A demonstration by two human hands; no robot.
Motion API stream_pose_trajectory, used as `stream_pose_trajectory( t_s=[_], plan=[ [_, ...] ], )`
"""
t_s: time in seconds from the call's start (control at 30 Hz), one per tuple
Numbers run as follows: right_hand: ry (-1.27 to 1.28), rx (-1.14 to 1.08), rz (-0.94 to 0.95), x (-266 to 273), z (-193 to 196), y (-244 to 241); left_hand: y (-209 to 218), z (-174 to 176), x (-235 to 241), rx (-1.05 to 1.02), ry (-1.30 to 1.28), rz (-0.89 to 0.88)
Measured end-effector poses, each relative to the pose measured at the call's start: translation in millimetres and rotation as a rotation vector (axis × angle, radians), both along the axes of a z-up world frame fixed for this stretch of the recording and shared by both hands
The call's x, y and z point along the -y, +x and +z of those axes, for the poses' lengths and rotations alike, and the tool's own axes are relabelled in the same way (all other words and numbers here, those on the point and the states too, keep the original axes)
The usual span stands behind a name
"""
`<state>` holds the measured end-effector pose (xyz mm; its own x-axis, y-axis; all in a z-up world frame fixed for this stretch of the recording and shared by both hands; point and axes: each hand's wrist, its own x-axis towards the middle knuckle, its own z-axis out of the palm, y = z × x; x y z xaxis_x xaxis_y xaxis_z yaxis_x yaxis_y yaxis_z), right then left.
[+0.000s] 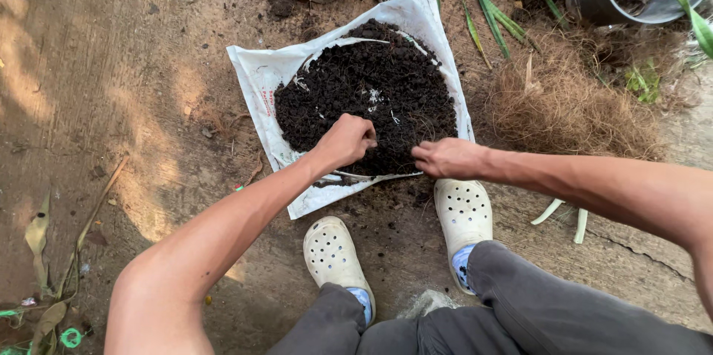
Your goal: The person wraps green string around the root ball of a potted plant to secure it. They then place the plant down and mix soil in a white bag with their hands.
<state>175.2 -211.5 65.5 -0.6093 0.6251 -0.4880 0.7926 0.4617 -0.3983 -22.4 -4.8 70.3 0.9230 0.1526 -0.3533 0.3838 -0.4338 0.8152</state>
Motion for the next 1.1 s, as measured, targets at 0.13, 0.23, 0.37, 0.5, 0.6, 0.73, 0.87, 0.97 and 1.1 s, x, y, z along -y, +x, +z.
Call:
stream_pose_trajectory(
  t_s=[0.13, 0.23, 0.37, 0.5, 0.6, 0.73, 0.87, 0.97, 1.1],
  plan=[
    [-0.038, 0.086, -0.136, 19, -22, -14, -1, -3, -1, -0.116, -0.135, 0.105],
    [0.075, 0.053, -0.221, 15, -35, -16, 2, -9, 4, -0.079, -0.114, 0.094],
    [0.241, -0.098, -0.383, -3, -29, -5, 3, -17, 15, -0.044, -0.125, 0.071],
    [-0.173, -0.183, -0.708, -36, 0, 35, 6, -24, 15, -0.112, -0.152, 0.043],
    [-0.178, -0.274, -0.837, -53, 15, 61, 5, -23, 7, -0.146, -0.131, 0.085],
    [-0.152, -0.268, -0.674, -34, 8, 60, 0, -17, -2, -0.175, -0.009, 0.097],
    [-0.281, -0.014, -0.744, 5, -12, 26, -3, -15, -4, -0.198, 0.001, 0.092],
    [-0.303, 0.010, -0.744, 22, -17, 7, -3, -15, -4, -0.186, 0.010, 0.083],
    [-0.266, 0.003, -0.715, 18, -22, -4, 7, -14, -8, -0.172, 0.000, 0.087]
  ],
)
